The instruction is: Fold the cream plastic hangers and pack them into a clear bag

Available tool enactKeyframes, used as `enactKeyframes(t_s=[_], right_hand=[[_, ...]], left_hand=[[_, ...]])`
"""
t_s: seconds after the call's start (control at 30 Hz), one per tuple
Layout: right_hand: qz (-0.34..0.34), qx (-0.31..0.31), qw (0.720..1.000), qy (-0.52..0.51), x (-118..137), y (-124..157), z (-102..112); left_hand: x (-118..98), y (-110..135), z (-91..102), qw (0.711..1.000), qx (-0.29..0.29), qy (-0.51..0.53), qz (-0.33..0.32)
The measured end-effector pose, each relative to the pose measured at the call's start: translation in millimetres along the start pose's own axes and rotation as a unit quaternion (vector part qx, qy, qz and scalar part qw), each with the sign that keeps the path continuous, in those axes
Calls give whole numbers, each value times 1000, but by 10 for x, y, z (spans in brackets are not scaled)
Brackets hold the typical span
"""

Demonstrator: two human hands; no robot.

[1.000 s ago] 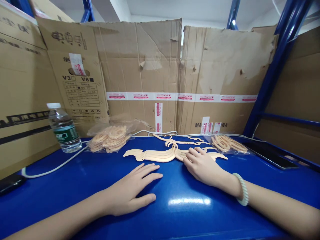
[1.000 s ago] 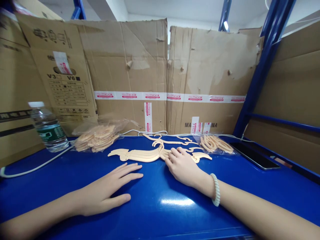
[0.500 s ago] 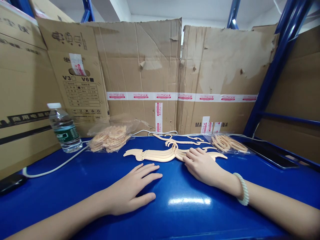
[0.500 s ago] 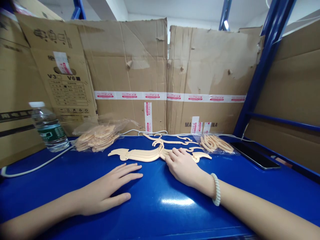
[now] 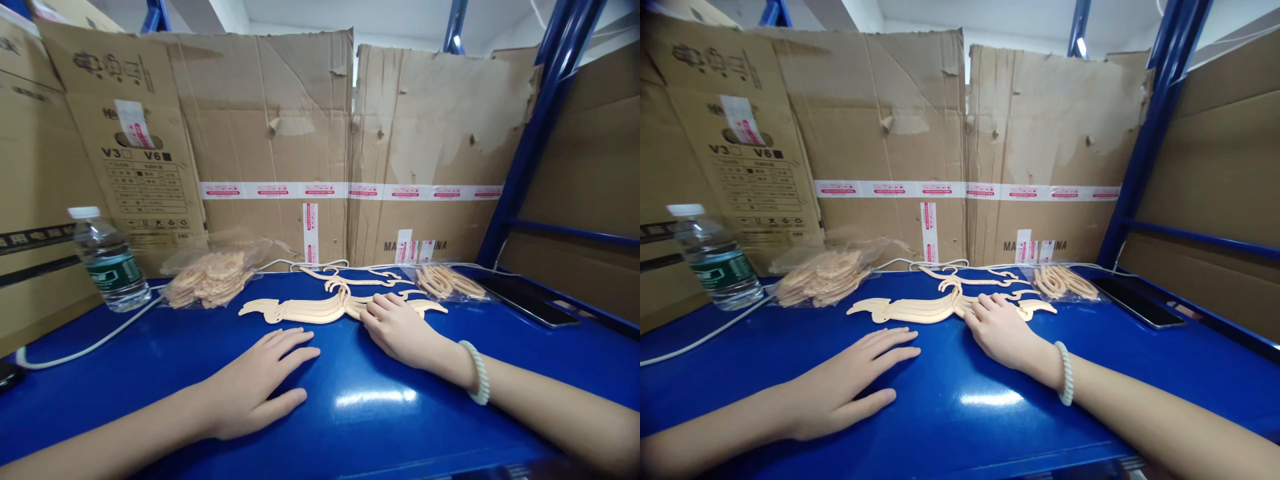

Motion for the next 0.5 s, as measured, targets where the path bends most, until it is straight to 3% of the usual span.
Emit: enactKeyframes(t_s=[0.2,0.5], right_hand=[[3,8,1000,10,-2,-4,-11],[-10,15,1000,-6,-9,1,-13]], left_hand=[[2,-201,35,995,54,-48,-69],[43,-241,-37,997,-10,-15,-73]])
Point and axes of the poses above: each hand's wrist, its own y-axis away from the middle knuckle, its own z-axis out of the back of the hand, x = y × z, the point moved 4 cm from there along -y, towards the middle knuckle, and after that the axes turned 10 degrees about -x, right-handed, at the moved point
